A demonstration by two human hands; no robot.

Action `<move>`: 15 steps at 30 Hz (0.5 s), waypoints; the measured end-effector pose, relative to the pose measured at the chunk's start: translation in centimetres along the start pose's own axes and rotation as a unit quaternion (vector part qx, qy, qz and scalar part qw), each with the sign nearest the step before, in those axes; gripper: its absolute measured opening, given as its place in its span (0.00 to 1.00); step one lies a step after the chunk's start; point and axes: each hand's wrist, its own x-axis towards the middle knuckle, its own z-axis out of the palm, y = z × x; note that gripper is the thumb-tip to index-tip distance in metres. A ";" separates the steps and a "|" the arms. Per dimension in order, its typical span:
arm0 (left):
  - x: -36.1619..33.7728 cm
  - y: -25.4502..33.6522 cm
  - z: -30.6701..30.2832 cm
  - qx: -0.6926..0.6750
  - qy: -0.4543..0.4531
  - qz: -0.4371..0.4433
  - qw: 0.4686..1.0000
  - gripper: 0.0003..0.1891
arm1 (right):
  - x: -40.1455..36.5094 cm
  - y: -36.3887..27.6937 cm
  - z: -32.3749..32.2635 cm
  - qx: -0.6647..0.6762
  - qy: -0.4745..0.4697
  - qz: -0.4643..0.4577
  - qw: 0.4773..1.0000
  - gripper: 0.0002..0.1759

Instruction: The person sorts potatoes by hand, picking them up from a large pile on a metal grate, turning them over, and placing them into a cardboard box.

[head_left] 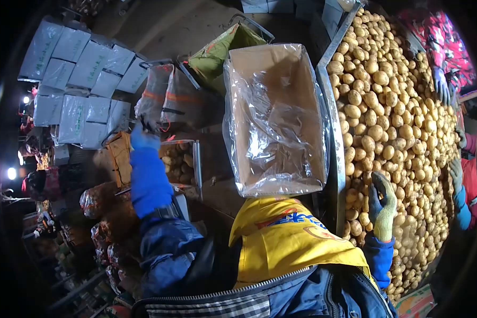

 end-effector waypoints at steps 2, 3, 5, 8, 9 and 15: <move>4.9 1.4 6.0 0.017 0.374 0.026 0.927 0.24 | 0.6 0.0 0.3 -0.033 -0.002 -0.004 0.999 0.18; 5.9 2.1 6.4 0.015 0.376 0.021 0.926 0.24 | 0.8 -0.2 0.4 -0.064 -0.003 -0.007 0.998 0.18; 7.8 2.3 6.1 0.083 0.372 -0.095 0.920 0.39 | 1.2 -1.0 0.0 -0.056 -0.009 0.014 0.998 0.18; 8.3 0.7 3.7 0.259 0.353 -0.032 0.898 0.44 | 0.9 -0.5 0.0 -0.047 0.004 0.009 0.999 0.17; 7.8 0.7 2.5 0.417 0.318 0.008 0.851 0.40 | 0.7 -0.4 0.0 -0.047 0.004 0.014 0.999 0.17; 7.2 2.6 2.4 0.611 0.242 0.113 0.745 0.36 | -0.8 -0.9 -0.1 -0.115 0.043 0.009 0.992 0.19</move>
